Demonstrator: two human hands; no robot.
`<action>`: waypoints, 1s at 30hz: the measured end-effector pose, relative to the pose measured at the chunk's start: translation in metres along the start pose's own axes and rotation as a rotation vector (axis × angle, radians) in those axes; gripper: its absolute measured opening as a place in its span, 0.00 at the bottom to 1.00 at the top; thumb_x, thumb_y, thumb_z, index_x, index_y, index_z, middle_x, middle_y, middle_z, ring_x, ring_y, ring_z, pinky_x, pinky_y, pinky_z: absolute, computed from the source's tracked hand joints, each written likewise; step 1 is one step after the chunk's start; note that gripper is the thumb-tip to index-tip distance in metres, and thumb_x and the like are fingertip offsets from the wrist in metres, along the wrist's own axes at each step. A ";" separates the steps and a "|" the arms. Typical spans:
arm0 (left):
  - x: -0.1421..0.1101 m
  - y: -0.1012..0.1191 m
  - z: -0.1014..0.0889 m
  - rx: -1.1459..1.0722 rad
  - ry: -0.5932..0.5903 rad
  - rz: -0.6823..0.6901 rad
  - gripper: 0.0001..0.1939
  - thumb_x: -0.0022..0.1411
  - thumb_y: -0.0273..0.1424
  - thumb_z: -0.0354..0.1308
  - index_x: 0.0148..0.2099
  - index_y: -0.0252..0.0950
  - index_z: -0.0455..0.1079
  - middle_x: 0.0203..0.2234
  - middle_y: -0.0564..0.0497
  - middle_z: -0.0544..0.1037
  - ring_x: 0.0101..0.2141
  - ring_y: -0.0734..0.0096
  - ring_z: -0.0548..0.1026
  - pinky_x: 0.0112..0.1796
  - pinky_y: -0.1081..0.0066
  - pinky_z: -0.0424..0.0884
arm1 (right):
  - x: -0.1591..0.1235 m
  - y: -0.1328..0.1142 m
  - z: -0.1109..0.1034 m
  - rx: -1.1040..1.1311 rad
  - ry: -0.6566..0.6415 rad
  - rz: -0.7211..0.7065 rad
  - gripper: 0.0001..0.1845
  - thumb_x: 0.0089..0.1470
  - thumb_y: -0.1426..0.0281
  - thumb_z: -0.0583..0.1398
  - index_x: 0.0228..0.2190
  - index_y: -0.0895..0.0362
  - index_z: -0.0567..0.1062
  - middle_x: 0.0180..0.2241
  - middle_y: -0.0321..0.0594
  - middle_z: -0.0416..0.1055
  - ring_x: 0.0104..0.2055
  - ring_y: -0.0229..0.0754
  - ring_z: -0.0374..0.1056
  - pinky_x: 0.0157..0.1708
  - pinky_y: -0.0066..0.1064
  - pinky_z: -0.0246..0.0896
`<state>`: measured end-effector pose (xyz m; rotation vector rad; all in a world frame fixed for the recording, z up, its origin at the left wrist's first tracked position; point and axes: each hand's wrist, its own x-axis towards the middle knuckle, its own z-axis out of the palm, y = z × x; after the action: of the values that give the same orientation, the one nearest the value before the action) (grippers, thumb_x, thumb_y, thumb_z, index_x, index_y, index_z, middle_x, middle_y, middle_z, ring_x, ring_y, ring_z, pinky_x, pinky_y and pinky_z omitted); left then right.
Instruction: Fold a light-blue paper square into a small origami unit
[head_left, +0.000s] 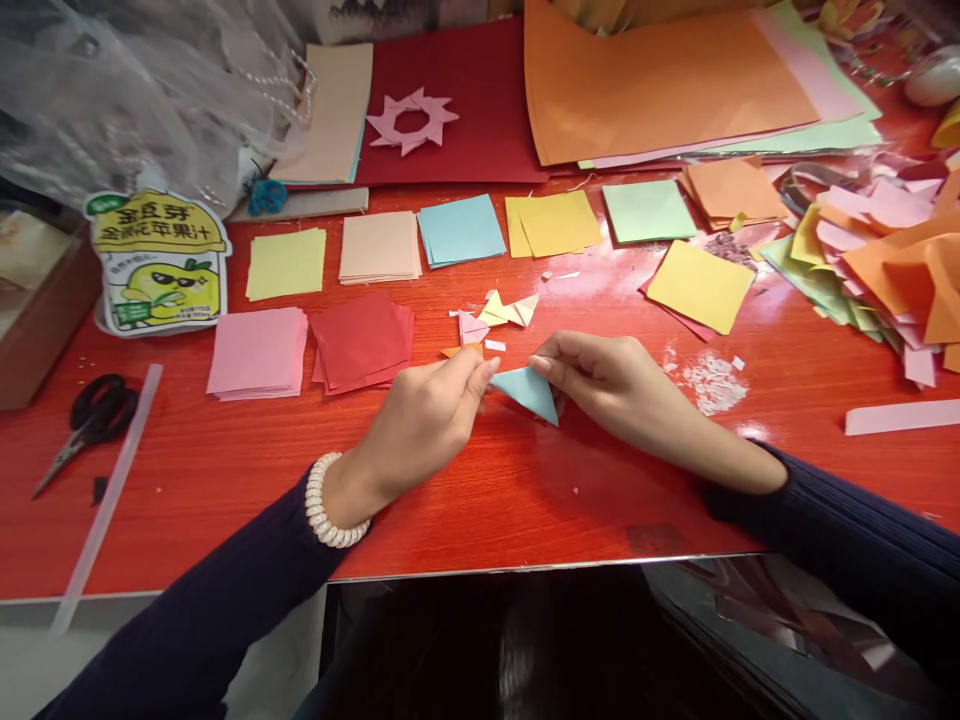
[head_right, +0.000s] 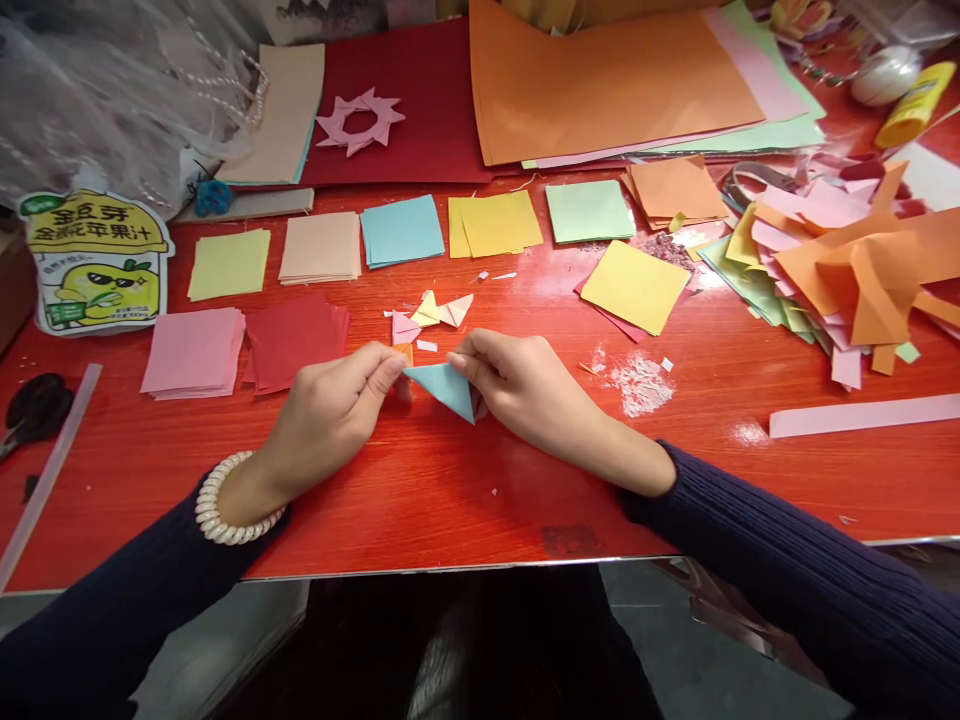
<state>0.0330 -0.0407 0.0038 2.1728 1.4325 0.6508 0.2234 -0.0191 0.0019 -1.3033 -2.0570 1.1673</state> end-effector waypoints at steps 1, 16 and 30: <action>0.001 0.000 0.001 -0.015 0.008 -0.008 0.12 0.66 0.30 0.42 0.36 0.34 0.66 0.26 0.52 0.73 0.27 0.77 0.69 0.31 0.76 0.61 | 0.000 0.000 0.000 -0.022 0.008 -0.006 0.14 0.58 0.64 0.51 0.23 0.57 0.65 0.19 0.34 0.62 0.21 0.33 0.56 0.22 0.26 0.51; 0.003 0.004 -0.001 -0.399 -0.098 -0.303 0.19 0.61 0.40 0.50 0.22 0.35 0.64 0.14 0.57 0.65 0.17 0.80 0.58 0.20 0.76 0.54 | -0.001 0.003 -0.002 0.525 -0.366 0.186 0.14 0.53 0.59 0.56 0.27 0.59 0.69 0.26 0.39 0.73 0.23 0.36 0.70 0.25 0.30 0.68; 0.000 0.005 0.002 -0.780 -0.117 -0.385 0.14 0.62 0.38 0.50 0.49 0.39 0.61 0.23 0.53 0.74 0.15 0.82 0.59 0.18 0.78 0.57 | 0.003 -0.012 -0.005 0.648 -0.188 0.193 0.11 0.52 0.63 0.58 0.34 0.59 0.70 0.27 0.39 0.73 0.27 0.37 0.70 0.26 0.28 0.69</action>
<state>0.0378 -0.0432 0.0057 1.2744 1.2065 0.7562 0.2197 -0.0162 0.0142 -1.1030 -1.4717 1.8982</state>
